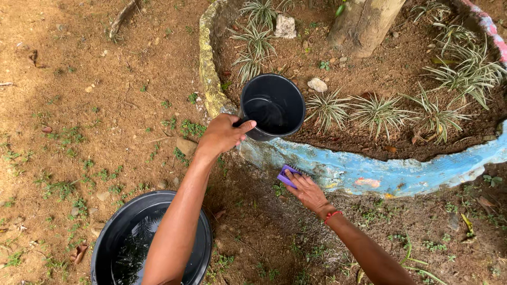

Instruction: The person uses a purple sponge to scrub the exterior of a circular, blue-painted concrete planter. They repeatedly dip the sponge into a black cup filled with water to keep it wet while cleaning the surface.

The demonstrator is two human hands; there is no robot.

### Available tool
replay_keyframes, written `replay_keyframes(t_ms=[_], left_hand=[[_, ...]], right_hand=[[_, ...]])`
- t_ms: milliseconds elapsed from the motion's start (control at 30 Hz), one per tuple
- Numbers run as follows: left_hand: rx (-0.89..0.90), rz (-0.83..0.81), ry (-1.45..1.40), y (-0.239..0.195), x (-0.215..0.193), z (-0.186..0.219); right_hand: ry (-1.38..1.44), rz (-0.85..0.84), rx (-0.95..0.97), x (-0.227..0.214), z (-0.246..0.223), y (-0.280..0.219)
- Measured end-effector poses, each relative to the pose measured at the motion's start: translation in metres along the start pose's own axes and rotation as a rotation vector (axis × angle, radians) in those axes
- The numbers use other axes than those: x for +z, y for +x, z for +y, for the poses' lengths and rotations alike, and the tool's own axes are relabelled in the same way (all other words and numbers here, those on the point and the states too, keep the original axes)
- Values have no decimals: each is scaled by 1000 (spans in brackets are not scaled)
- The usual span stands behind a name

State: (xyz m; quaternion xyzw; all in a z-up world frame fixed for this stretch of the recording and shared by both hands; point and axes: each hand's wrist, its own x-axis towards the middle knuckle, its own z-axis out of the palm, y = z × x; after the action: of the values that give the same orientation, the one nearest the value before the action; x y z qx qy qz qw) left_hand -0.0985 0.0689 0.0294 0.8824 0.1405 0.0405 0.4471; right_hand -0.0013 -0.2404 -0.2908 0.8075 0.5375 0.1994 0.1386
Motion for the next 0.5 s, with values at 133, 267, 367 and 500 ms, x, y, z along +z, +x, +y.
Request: replay_keyframes(t_ms=[133, 267, 367, 500], left_hand=[[20, 3, -66, 4, -1, -7], [24, -13, -36, 0, -4, -12], [1, -13, 14, -3, -2, -7], [-27, -14, 62, -3, -3, -3]], right_hand=[[66, -2, 74, 5, 18, -38], [44, 24, 176, 9, 4, -63], [118, 4, 73, 10, 8, -30], [239, 72, 33, -1, 10, 6]])
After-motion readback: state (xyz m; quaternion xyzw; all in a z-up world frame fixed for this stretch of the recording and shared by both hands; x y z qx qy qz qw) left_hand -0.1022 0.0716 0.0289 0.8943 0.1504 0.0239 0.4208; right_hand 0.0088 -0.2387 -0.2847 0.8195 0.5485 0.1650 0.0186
